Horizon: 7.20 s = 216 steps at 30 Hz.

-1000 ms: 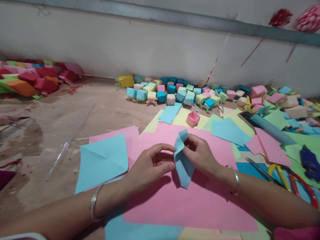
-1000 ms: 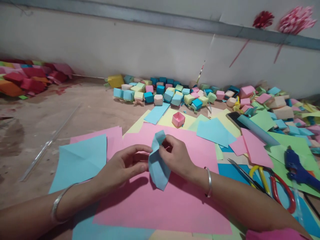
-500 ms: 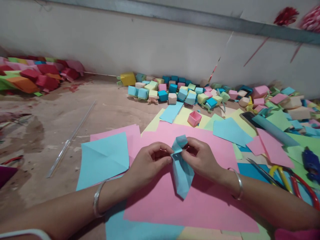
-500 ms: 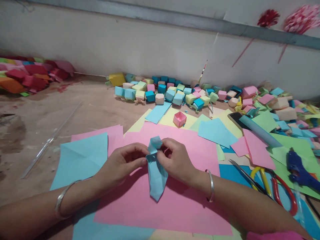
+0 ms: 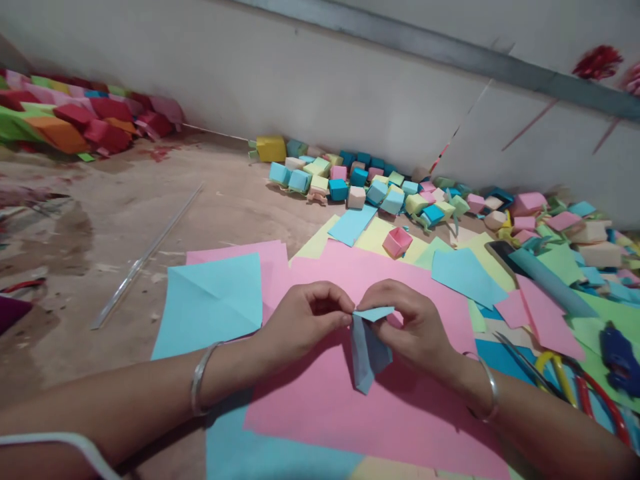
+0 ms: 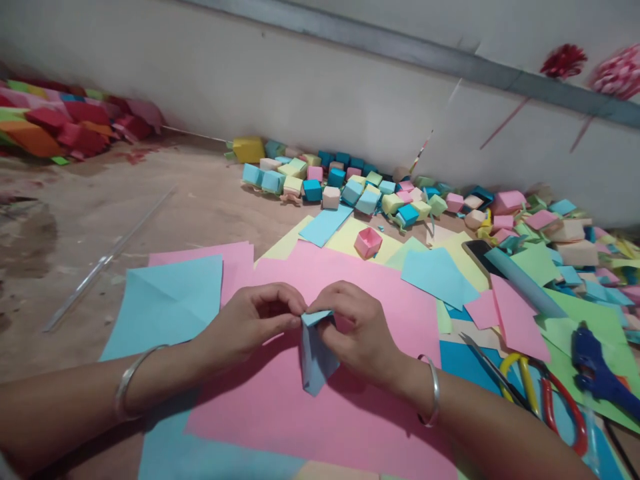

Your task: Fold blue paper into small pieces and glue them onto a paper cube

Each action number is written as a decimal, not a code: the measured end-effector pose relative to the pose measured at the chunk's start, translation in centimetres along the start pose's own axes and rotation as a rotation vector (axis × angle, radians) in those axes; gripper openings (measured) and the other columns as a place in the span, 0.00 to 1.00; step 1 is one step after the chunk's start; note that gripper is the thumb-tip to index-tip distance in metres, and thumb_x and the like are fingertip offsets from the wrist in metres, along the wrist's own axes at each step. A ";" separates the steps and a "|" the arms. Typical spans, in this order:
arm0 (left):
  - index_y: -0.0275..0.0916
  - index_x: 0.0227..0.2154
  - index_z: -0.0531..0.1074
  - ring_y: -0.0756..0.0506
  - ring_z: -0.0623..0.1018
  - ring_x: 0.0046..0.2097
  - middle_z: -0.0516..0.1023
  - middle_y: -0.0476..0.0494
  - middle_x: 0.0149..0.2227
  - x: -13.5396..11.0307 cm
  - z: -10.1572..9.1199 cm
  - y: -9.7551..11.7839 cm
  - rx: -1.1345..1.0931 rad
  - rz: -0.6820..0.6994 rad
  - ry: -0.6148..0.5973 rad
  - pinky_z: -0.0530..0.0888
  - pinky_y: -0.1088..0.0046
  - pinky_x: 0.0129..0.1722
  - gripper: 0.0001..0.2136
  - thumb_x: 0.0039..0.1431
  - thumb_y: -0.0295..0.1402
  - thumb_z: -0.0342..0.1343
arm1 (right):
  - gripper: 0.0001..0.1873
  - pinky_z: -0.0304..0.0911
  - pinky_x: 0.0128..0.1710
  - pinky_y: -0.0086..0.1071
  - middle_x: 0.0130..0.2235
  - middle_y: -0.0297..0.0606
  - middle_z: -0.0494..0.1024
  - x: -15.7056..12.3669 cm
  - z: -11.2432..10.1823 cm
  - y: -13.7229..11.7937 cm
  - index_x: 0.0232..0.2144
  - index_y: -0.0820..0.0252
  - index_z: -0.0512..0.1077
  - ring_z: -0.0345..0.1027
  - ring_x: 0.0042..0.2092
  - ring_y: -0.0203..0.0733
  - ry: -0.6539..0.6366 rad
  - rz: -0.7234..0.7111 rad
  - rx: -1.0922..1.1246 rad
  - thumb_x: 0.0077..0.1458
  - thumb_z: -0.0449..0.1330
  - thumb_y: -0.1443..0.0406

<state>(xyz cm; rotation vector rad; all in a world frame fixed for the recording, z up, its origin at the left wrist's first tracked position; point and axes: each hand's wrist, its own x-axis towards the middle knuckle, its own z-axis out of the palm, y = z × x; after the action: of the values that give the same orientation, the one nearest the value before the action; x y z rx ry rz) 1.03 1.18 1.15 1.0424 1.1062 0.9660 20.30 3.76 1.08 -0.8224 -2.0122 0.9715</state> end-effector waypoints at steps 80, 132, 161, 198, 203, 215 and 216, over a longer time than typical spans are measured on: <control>0.38 0.28 0.68 0.50 0.71 0.32 0.71 0.50 0.29 -0.5 -0.1 0.0 0.643 0.352 0.010 0.68 0.74 0.32 0.09 0.47 0.20 0.47 | 0.10 0.56 0.28 0.29 0.26 0.30 0.67 0.3 0.9 -0.7 0.24 0.57 0.65 0.59 0.28 0.34 -0.012 0.060 -0.115 0.41 0.52 0.76; 0.37 0.33 0.74 0.49 0.79 0.35 0.80 0.48 0.34 -0.6 -0.1 -0.1 0.596 0.261 -0.010 0.74 0.74 0.36 0.06 0.53 0.23 0.54 | 0.15 0.63 0.37 0.31 0.37 0.35 0.75 -0.2 1.7 -0.1 0.40 0.58 0.69 0.67 0.36 0.37 -0.145 0.218 -0.199 0.49 0.56 0.75; 0.32 0.25 0.74 0.41 0.77 0.32 0.77 0.38 0.27 -2.1 0.1 0.2 1.459 1.083 0.108 0.74 0.64 0.30 0.11 0.57 0.18 0.48 | 0.13 0.45 0.26 0.35 0.23 0.36 0.66 -1.4 2.0 -1.0 0.22 0.62 0.66 0.53 0.26 0.37 -0.063 -0.298 -0.793 0.52 0.50 0.78; 0.30 0.32 0.76 0.40 0.79 0.38 0.80 0.35 0.33 -2.6 0.6 0.5 1.225 0.877 -0.051 0.77 0.59 0.41 0.12 0.61 0.22 0.46 | 0.11 0.42 0.23 0.34 0.21 0.36 0.67 -1.3 1.3 -1.0 0.22 0.61 0.66 0.52 0.23 0.36 -0.214 -0.272 -0.846 0.50 0.49 0.77; 0.37 0.45 0.72 0.43 0.78 0.45 0.78 0.39 0.44 -1.4 0.6 1.2 0.292 0.176 -0.051 0.75 0.64 0.45 0.14 0.62 0.39 0.53 | 0.11 0.44 0.24 0.30 0.21 0.31 0.64 -0.4 0.4 -0.7 0.20 0.60 0.66 0.53 0.23 0.33 -0.079 -0.111 -0.621 0.54 0.52 0.70; 0.37 0.43 0.75 0.44 0.77 0.34 0.78 0.39 0.33 -0.6 0.9 1.3 -0.510 -0.434 -0.351 0.74 0.68 0.35 0.24 0.67 0.49 0.39 | 0.11 0.50 0.27 0.32 0.23 0.33 0.68 -0.3 1.0 -0.2 0.28 0.60 0.71 0.57 0.26 0.37 -0.064 -0.205 -0.678 0.51 0.49 0.74; 0.37 0.44 0.75 0.44 0.77 0.34 0.78 0.39 0.32 -0.5 0.9 1.5 -0.505 -0.448 -0.333 0.74 0.68 0.34 0.25 0.67 0.49 0.39 | 0.11 0.51 0.27 0.31 0.24 0.33 0.69 -0.2 0.8 -0.1 0.30 0.60 0.71 0.58 0.26 0.36 -0.049 -0.158 -0.613 0.50 0.50 0.74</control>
<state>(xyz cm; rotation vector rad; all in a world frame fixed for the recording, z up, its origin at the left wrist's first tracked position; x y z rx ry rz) 1.64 0.89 2.80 0.4864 0.7184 0.6291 19.68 3.27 0.73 -0.9355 -2.4124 0.2755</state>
